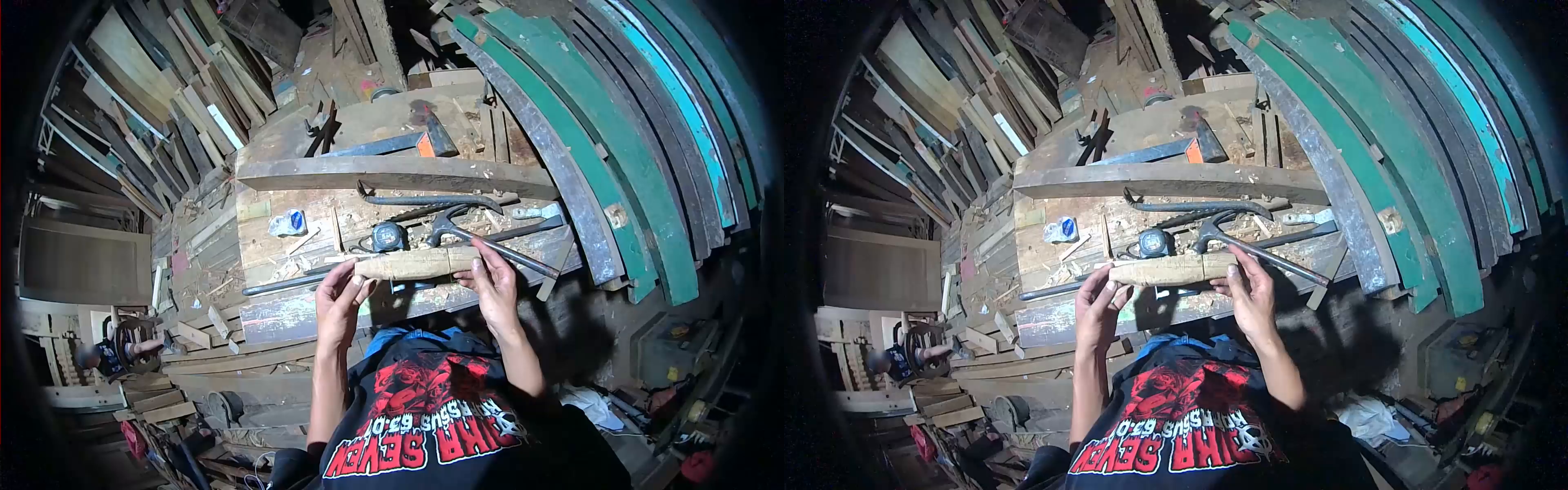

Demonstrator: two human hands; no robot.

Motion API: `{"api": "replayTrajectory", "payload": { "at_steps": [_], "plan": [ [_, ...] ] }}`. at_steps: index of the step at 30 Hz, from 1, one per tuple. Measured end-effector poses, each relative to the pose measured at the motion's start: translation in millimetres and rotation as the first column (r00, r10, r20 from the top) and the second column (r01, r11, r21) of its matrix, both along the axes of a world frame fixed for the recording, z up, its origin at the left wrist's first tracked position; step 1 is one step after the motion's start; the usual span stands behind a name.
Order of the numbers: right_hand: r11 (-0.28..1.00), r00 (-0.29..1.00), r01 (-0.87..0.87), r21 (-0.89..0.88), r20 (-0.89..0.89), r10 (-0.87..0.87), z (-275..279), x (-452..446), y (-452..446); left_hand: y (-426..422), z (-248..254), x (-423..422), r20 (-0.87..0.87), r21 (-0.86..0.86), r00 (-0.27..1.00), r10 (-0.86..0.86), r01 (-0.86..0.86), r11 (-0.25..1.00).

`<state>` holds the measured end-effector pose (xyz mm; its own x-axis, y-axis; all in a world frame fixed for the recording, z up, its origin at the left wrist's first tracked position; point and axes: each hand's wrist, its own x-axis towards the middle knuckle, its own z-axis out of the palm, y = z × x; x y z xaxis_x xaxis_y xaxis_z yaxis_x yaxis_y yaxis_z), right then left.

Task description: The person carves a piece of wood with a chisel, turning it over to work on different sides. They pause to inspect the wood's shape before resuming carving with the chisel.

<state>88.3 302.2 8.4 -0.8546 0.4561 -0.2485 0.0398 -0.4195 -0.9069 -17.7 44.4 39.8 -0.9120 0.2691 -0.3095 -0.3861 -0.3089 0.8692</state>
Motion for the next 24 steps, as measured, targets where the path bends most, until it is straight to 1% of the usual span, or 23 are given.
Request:
{"api": "replayTrajectory", "payload": {
  "at_steps": [3,5,7,8,9,10,11,12,13,15,16,17,19,20,21,23,24],
  "plan": [
    [0.995,0.998,-0.02,0.099,0.063,0.014,-9.2,2.0,-2.3,-2.2,12.2,9.6,-0.069,0.073,0.997,-0.044,0.049,0.996],
    [0.999,0.998,0.011,0.033,0.067,-0.014,-12.8,1.3,-8.4,-4.2,14.2,15.5,-0.115,0.03,0.99,-0.08,0.084,0.996],
    [1.0,0.996,0.01,-0.027,0.088,-0.007,-12.8,-4.1,-14.5,-1.0,14.3,22.7,-0.255,-0.109,0.96,-0.116,0.091,0.99],
    [0.997,0.993,0.025,-0.068,0.116,-0.017,-10.7,-4.3,-19.5,2.2,18.8,28.9,-0.242,-0.113,0.963,-0.116,0.091,0.989],
    [0.999,0.994,-0.023,-0.036,0.108,0.026,-18.8,-4.5,-20.4,9.4,31.5,33.9,-0.231,-0.115,0.966,-0.115,0.09,0.989],
    [0.999,0.995,-0.029,-0.036,0.098,0.032,-22.3,-7.6,-23.5,13.5,34.9,34.6,-0.278,-0.156,0.951,-0.133,0.092,0.983],
    [0.999,0.995,-0.037,-0.035,0.088,0.04,-25.1,-11.2,-26.5,18.3,36.7,30.8,-0.478,-0.292,0.85,-0.221,0.084,0.953],
    [0.995,0.986,-0.098,-0.008,0.134,0.098,-16.6,-12.4,-26.4,21.3,34.2,28.4,-0.509,-0.356,0.822,-0.257,0.071,0.932],
    [0.991,0.984,-0.137,0.012,0.117,0.135,-19.1,-14.5,-26.9,22.5,30.6,27.6,-0.537,-0.419,0.791,-0.294,0.053,0.906],
    [0.976,0.975,-0.212,0.051,0.082,0.207,-23.8,-20.1,-28.1,20.1,25.2,32.2,-0.539,-0.378,0.812,-0.224,0.004,0.926],
    [0.955,0.959,-0.28,0.1,0.077,0.273,-21.4,-21.1,-23.6,19.5,24.5,33.8,-0.54,-0.36,0.82,-0.192,-0.019,0.933],
    [0.904,0.957,-0.288,0.315,0.069,0.281,-19.3,-19.7,-18.9,21.5,25.7,34.9,-0.591,-0.3,0.796,-0.132,-0.065,0.952],
    [0.747,0.943,-0.327,0.579,0.248,0.221,3.1,-17.5,-10.7,14.6,23.6,36.4,-0.593,-0.32,0.801,-0.084,-0.139,0.937],
    [0.678,0.961,-0.272,0.683,0.222,0.162,-7.4,-15.0,-4.1,10.5,21.9,35.8,-0.591,-0.322,0.802,-0.081,-0.143,0.936],
    [0.565,0.963,-0.255,0.785,0.257,0.078,-8.3,-12.2,-0.2,5.8,20.5,34.2,-0.589,-0.322,0.805,-0.075,-0.148,0.935],
    [0.465,0.958,-0.256,0.847,0.287,0.005,-11.1,-6.4,13.3,-0.9,24.0,33.8,-0.574,-0.343,0.815,-0.082,-0.148,0.928],
    [0.434,0.943,-0.302,0.849,0.332,0.006,-12.9,-1.6,20.1,-5.0,22.4,34.2,-0.56,-0.354,0.824,-0.085,-0.145,0.924]
  ]
}}
